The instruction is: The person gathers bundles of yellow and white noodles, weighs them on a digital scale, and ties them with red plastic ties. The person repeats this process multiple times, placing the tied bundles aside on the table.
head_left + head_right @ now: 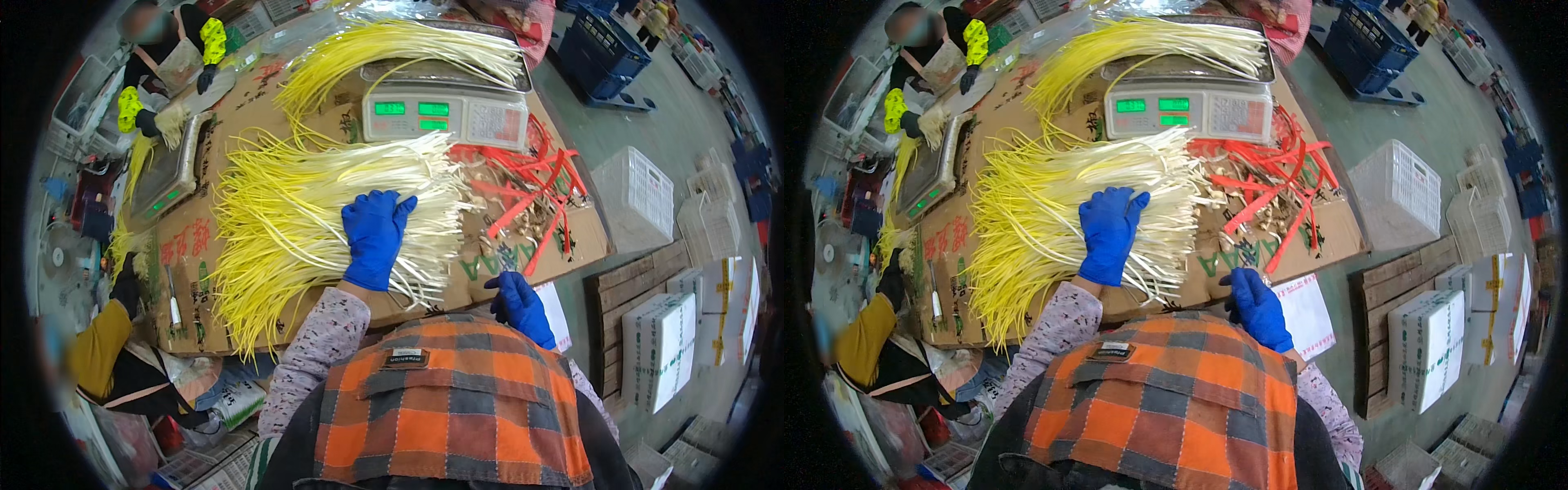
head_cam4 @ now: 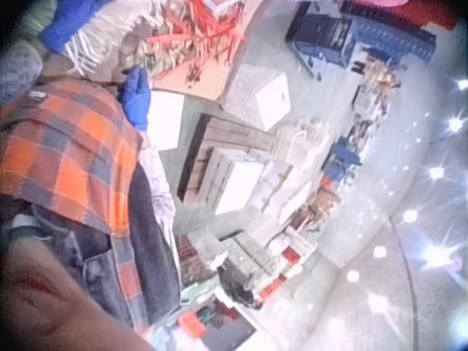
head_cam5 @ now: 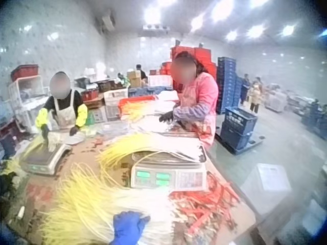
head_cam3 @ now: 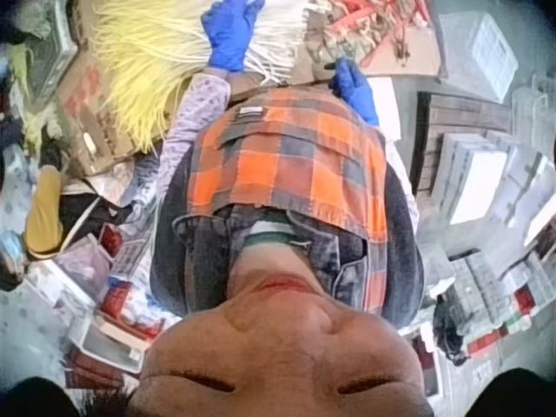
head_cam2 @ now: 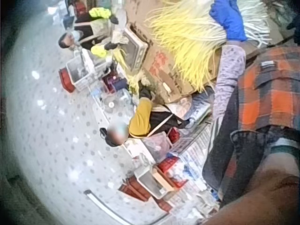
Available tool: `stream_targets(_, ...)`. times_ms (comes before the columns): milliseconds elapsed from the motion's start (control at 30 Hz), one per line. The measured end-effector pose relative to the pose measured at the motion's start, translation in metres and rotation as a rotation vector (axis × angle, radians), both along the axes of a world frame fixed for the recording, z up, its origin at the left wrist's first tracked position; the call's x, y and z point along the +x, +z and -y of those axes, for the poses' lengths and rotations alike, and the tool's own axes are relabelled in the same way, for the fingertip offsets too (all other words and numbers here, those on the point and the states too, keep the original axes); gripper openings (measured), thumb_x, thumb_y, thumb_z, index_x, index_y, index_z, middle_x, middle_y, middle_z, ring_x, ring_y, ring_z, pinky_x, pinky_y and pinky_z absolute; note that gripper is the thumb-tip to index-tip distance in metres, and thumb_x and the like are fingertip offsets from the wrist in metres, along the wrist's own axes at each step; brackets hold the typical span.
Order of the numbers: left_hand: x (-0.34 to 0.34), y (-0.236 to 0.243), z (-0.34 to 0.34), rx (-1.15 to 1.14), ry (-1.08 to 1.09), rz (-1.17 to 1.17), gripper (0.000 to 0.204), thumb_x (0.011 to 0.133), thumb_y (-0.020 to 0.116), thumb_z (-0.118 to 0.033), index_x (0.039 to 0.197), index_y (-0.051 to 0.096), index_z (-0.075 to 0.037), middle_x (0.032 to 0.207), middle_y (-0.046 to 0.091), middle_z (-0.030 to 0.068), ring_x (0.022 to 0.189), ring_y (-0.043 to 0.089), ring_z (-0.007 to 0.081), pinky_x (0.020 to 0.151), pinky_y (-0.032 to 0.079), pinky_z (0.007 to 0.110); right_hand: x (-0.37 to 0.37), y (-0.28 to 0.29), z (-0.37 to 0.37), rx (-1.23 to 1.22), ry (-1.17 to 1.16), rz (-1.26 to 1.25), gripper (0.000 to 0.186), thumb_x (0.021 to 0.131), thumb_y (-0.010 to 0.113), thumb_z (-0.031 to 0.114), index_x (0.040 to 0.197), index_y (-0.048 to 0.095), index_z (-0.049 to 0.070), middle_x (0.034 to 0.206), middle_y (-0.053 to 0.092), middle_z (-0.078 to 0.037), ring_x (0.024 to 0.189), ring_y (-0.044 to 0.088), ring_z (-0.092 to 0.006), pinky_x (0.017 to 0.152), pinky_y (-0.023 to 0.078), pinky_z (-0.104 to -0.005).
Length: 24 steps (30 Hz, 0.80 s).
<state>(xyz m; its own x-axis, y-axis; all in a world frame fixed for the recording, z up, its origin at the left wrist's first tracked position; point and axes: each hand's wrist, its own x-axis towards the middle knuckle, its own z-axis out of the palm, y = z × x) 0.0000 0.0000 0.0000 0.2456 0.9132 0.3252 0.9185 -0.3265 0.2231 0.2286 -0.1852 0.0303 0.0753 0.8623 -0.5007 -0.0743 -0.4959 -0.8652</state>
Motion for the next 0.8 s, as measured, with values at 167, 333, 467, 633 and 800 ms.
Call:
stream_targets(167,-0.014,-0.003,-0.004,0.142,-0.162,0.167,0.044,0.091,0.067,-0.049,0.114,0.070,-0.013,0.086,0.066,0.0074,0.081,0.060,0.0293,0.074,0.043,0.044,-0.010,0.002,0.002,0.087,0.113,0.021,0.035,0.108,0.050,0.037,0.113,0.065,0.006,0.087,0.064,-0.004,0.078,0.059,-0.0123,0.075,0.049,-0.0285)
stream_targets(333,-0.012,0.045,0.031,-0.039,-0.261,-0.053,0.091,0.084,0.067,-0.065,0.154,0.039,-0.014,0.131,0.059,0.0161,0.124,0.050,0.0356,0.111,0.027,0.053,-0.001,-0.019,0.010,0.077,-0.065,-0.143,0.033,0.109,0.049,0.035,0.116,0.063,0.006,0.089,0.064,-0.004,0.075,0.057,-0.0104,0.070,0.047,-0.0259)
stream_targets(467,-0.013,0.033,0.039,-0.037,-0.289,-0.103,0.108,0.078,0.066,-0.074,0.160,0.029,-0.014,0.146,0.049,0.0171,0.141,0.036,0.0384,0.119,0.010,0.058,-0.002,-0.008,0.005,0.017,-0.051,-0.127,0.034,0.109,0.048,0.037,0.116,0.064,0.007,0.087,0.063,-0.003,0.074,0.055,-0.0096,0.068,0.046,-0.0252)
stream_targets(633,-0.009,0.012,0.018,-0.065,-0.199,-0.027,0.084,0.086,0.066,-0.063,0.152,0.045,-0.015,0.124,0.061,0.0152,0.117,0.055,0.0344,0.107,0.031,0.052,-0.002,-0.003,0.001,-0.040,-0.042,-0.110,0.035,0.108,0.049,0.039,0.116,0.066,0.009,0.084,0.062,-0.001,0.073,0.053,-0.0084,0.069,0.044,-0.0245)
stream_targets(800,-0.003,0.002,0.005,0.052,-0.176,-0.031,0.066,0.087,0.066,-0.060,0.140,0.057,-0.021,0.105,0.062,0.0080,0.098,0.056,0.0287,0.088,0.039,0.044,-0.004,-0.020,0.009,0.096,0.025,-0.034,0.037,0.108,0.050,0.041,0.115,0.067,0.008,0.084,0.063,-0.001,0.076,0.057,-0.0102,0.072,0.047,-0.0262)
